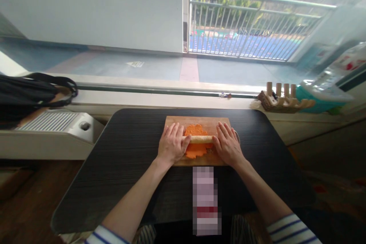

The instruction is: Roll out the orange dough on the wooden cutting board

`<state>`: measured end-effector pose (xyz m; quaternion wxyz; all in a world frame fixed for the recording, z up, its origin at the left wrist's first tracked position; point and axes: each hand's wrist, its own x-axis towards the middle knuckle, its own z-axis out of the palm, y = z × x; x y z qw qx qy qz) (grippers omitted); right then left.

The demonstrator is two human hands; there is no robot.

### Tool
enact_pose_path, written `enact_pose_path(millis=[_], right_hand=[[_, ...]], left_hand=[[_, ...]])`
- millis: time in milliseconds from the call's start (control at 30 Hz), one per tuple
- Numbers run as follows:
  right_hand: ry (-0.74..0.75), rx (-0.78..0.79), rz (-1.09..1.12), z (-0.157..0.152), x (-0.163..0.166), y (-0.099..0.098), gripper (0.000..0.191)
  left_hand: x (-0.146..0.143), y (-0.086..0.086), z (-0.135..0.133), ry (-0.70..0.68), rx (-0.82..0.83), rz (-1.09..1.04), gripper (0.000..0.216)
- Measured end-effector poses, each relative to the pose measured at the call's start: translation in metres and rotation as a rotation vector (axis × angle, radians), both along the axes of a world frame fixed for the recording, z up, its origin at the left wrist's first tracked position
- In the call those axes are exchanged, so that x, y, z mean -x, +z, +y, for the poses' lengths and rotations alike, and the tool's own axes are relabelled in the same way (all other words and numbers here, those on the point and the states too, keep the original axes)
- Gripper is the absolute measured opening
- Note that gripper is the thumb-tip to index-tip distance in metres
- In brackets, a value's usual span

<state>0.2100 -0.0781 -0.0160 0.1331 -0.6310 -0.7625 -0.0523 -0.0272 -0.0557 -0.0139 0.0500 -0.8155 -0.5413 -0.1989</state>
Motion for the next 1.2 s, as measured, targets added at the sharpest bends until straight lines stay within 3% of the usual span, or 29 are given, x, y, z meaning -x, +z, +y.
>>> enact_pose_path(millis=[733, 1200], right_hand=[[-0.069, 0.152, 0.020, 0.077, 0.007, 0.020, 0.051], [-0.099, 0.235, 0.071, 0.108, 0.009, 0.027, 0.051]], left_hand=[[-0.007, 0.011, 0.071, 0.138, 0.174, -0.042, 0.067], [-0.007, 0.008, 0.100, 0.145, 0.082, -0.060, 0.064]])
